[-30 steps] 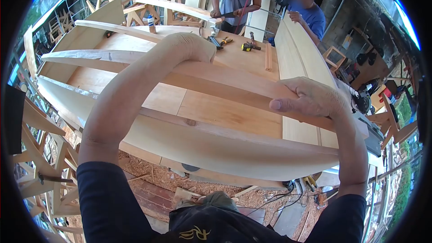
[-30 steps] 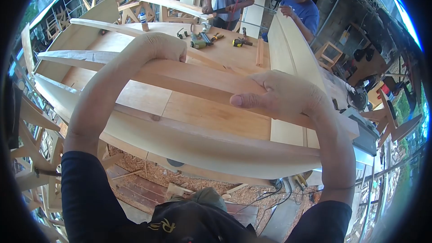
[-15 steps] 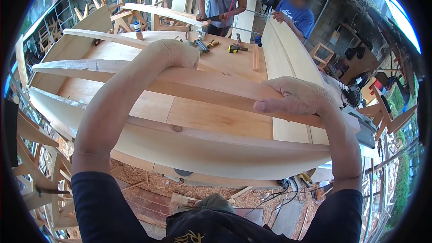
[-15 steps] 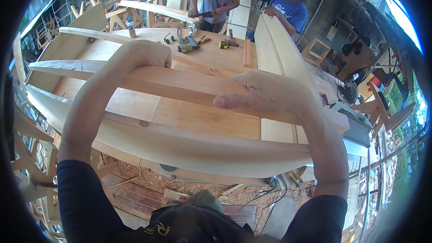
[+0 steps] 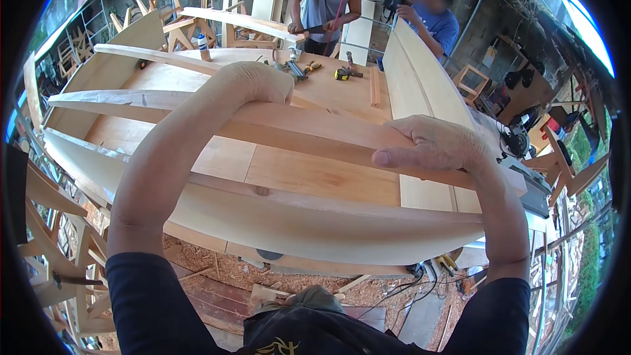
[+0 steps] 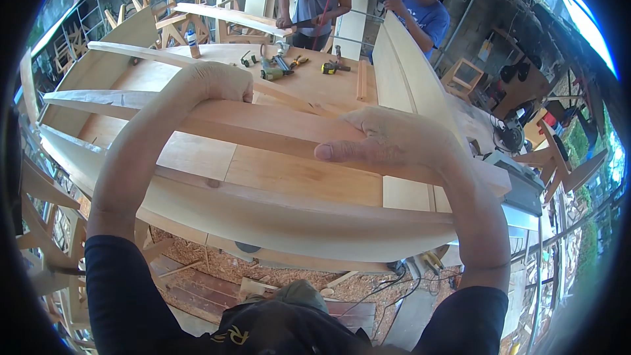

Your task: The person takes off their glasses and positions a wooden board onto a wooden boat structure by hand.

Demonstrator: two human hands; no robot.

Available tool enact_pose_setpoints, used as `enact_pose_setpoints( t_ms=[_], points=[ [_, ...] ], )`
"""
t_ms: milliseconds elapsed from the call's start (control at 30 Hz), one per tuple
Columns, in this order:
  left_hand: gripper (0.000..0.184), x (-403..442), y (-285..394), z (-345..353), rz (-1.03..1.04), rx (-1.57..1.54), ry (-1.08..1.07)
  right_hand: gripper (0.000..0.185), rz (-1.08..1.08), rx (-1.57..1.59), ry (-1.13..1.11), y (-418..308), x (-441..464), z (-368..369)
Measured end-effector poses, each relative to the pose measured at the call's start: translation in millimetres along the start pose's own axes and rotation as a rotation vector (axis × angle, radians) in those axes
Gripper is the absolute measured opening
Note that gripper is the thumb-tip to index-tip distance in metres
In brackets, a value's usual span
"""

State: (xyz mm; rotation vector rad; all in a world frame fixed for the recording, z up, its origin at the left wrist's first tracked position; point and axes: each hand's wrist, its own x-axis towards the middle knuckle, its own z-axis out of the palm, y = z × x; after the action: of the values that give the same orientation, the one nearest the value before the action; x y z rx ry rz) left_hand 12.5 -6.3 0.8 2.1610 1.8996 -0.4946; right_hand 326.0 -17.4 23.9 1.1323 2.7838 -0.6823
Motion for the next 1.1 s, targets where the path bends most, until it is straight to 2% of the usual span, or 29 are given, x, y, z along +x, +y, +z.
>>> enact_pose_setpoints(
  t_ms=[100,200,267,467,1100],
  points=[
    [0.029,-1,-2,1,0.056,-0.009,0.031,0.077,-0.003,0.019,0.006,-6,-4,-3],
    [0.030,-1,2,-1,-0.027,0.001,-0.008,0.077,0.031,0.060,-0.053,-12,-5,-2],
    [0.032,-4,4,0,-0.025,0.020,-0.025,0.078,0.000,0.102,-0.072,-11,-3,-4],
    [0.033,0,2,-1,-0.027,0.055,-0.012,0.079,0.085,0.046,-0.108,-19,-2,-10],
    [0.027,7,-15,9,0.032,-0.043,-0.007,0.072,0.008,0.104,-0.088,-6,1,-4]
  ],
)
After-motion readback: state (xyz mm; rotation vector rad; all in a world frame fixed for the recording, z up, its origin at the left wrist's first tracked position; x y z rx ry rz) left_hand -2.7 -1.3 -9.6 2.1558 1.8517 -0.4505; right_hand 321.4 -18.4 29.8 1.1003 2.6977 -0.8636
